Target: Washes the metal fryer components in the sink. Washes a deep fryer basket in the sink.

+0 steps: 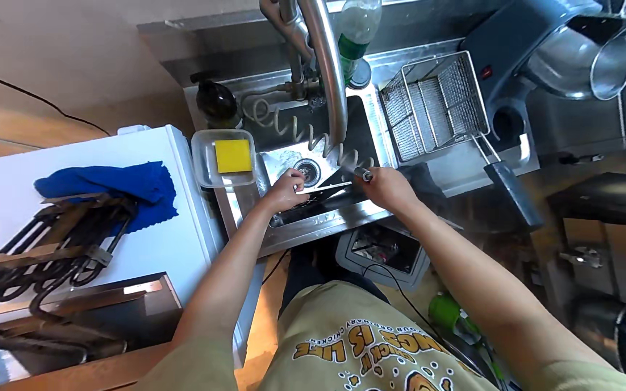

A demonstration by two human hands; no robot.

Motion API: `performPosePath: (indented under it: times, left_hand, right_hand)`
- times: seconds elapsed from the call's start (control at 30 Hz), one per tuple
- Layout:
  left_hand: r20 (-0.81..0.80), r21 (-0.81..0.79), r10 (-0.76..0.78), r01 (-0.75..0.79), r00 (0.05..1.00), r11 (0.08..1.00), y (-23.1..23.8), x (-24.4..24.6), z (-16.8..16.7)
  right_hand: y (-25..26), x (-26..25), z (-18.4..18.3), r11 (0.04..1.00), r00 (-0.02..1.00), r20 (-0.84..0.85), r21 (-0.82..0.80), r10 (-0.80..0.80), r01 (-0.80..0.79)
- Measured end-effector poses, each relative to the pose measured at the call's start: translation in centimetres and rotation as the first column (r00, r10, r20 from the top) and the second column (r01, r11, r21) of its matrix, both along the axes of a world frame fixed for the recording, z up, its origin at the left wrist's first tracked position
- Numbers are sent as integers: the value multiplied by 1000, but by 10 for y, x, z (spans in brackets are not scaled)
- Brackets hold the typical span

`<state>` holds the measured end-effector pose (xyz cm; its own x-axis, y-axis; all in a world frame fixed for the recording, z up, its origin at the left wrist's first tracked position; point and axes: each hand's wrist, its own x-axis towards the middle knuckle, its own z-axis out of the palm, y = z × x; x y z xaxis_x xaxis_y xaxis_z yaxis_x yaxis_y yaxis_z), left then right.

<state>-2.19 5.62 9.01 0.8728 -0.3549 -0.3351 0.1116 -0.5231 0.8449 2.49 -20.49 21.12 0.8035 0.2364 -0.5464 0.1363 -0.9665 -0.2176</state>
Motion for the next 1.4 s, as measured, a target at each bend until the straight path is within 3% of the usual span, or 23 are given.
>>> performPosePath:
  times: [0.57, 1.03, 1.27, 1.4]
  left_hand:
    - [110, 143, -77, 61, 991, 988, -19, -25, 10]
    - [102, 227, -117, 92, 988, 970, -26, -25, 20]
    - [345, 314, -253, 142, 904, 939, -31, -32, 13]
    - [415, 378, -371, 214, 830, 901, -27, -30, -4]
  right_hand:
    - [1, -26, -23, 994, 991, -93, -45, 97, -102]
    - [2, -9, -28, 995, 985, -141, -1, 95, -96]
    - [-3, -14, -17, 983, 961, -208, 37, 181, -177]
    - [-8, -13, -14, 996, 988, -133, 48, 84, -78]
